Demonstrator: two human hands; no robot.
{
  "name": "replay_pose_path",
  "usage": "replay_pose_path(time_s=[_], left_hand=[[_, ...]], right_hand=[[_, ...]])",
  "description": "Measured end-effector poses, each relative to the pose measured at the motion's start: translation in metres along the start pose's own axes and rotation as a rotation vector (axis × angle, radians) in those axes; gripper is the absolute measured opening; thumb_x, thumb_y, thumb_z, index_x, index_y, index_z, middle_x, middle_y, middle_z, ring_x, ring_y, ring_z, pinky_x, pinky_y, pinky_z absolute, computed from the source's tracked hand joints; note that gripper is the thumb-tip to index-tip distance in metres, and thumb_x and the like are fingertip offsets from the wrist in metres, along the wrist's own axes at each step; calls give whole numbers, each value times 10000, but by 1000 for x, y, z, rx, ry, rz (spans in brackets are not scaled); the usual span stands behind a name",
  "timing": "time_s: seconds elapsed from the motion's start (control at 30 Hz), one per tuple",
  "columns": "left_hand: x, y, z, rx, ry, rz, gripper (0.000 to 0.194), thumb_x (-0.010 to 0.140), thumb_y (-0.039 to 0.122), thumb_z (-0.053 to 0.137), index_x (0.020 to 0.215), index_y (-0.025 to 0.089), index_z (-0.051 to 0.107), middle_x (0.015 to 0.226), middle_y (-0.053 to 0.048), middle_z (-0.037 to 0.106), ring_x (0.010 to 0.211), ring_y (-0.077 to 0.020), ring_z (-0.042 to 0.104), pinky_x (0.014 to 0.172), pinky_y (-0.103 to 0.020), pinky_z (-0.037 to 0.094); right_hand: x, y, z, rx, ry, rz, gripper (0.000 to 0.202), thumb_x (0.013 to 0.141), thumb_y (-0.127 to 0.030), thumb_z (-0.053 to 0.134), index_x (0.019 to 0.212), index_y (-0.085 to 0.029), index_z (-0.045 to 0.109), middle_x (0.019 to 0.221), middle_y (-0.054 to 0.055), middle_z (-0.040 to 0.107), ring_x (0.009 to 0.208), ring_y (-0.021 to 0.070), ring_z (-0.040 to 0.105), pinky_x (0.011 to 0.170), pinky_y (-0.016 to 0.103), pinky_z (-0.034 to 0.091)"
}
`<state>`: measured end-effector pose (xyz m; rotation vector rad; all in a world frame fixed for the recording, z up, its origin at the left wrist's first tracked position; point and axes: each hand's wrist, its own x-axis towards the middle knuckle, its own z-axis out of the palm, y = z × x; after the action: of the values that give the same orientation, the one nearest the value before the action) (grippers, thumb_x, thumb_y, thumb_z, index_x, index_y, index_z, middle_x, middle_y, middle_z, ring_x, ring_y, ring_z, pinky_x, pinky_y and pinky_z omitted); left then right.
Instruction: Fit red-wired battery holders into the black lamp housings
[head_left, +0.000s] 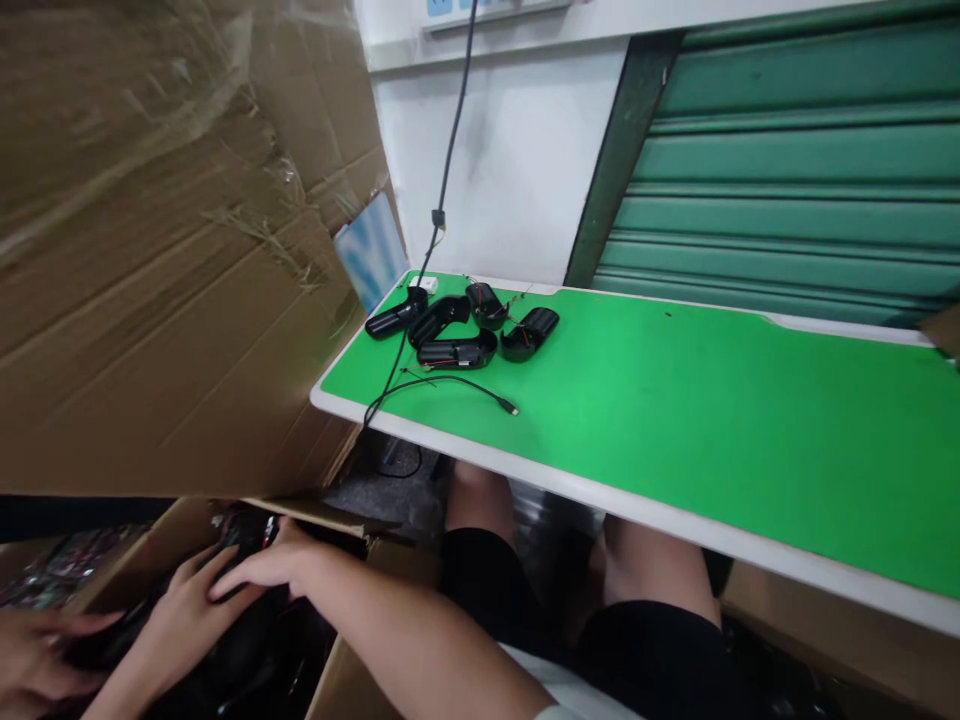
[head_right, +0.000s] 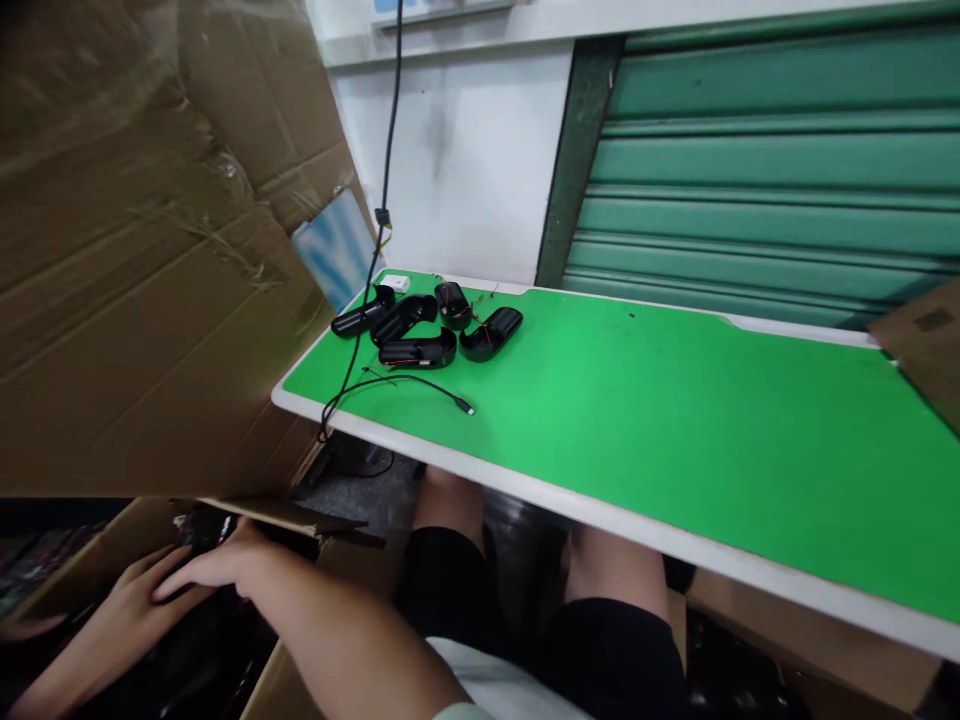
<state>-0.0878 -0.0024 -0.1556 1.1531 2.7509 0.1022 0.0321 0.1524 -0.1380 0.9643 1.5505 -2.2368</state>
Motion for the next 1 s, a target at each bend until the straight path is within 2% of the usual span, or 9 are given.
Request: replay_pose_path(time_s=[0.07,0.17,0.33,0.47,0.63,0.8,1.0], left_hand=[[-6,11,-6,-56,-6,-15,813,729,653,500,1258,57,660,1394,-245,594,1330,-372,579,1144,-444,489],[-19,35,-25,-79,-14,12,753,694,591,569,1219,66,689,1359,-250,612,1315,-371,593,1150,-456,479],[-44,61,-53,-12,57,113,492,749,393,598,1168,171,728,1330,-184,639,1267,-332,632,1099,-480,523],[-65,68,-67,87,117,205,432,757,275,588,1164,218,725,1365,-150,609,1293,-312,620,1090,-456,536],[-90,68,-82,154,170,256,469,751,220,575,1206,230,687,1440,-134,540,1256,-310,644,1049,-426,570],[-109,66,-88,187,213,279,459,753,176,532,1196,194,651,1454,-151,505,1245,-304,647,1018,-379,586],[-111,74,-98,256,225,273,414,777,189,528,1174,177,646,1452,-180,481,1294,-340,605,1059,-454,558]], right_hand=[[-14,-3,-1,62,-52,50,1196,375,-263,916,1456,-229,406,1274,89,653,1159,229,662,877,329,578],[-34,-3,2,157,-15,70,1156,432,-226,894,1465,-284,378,1309,44,637,1216,196,636,938,295,545],[-62,6,14,314,7,-5,954,488,-231,840,1364,-273,463,1195,18,683,1096,189,681,914,297,542],[-84,11,24,518,-16,-93,901,522,-187,771,1365,-264,462,1200,9,691,1080,164,689,942,285,544],[-105,15,35,591,-75,-84,956,490,-165,785,1386,-273,469,1186,6,700,1064,170,698,929,284,558],[-108,26,51,616,-48,-186,996,471,-211,832,1400,-242,473,1208,38,690,1052,169,693,909,268,571],[-104,25,56,618,-98,-214,996,476,-225,826,1406,-249,471,1219,37,685,1077,178,685,969,310,559]])
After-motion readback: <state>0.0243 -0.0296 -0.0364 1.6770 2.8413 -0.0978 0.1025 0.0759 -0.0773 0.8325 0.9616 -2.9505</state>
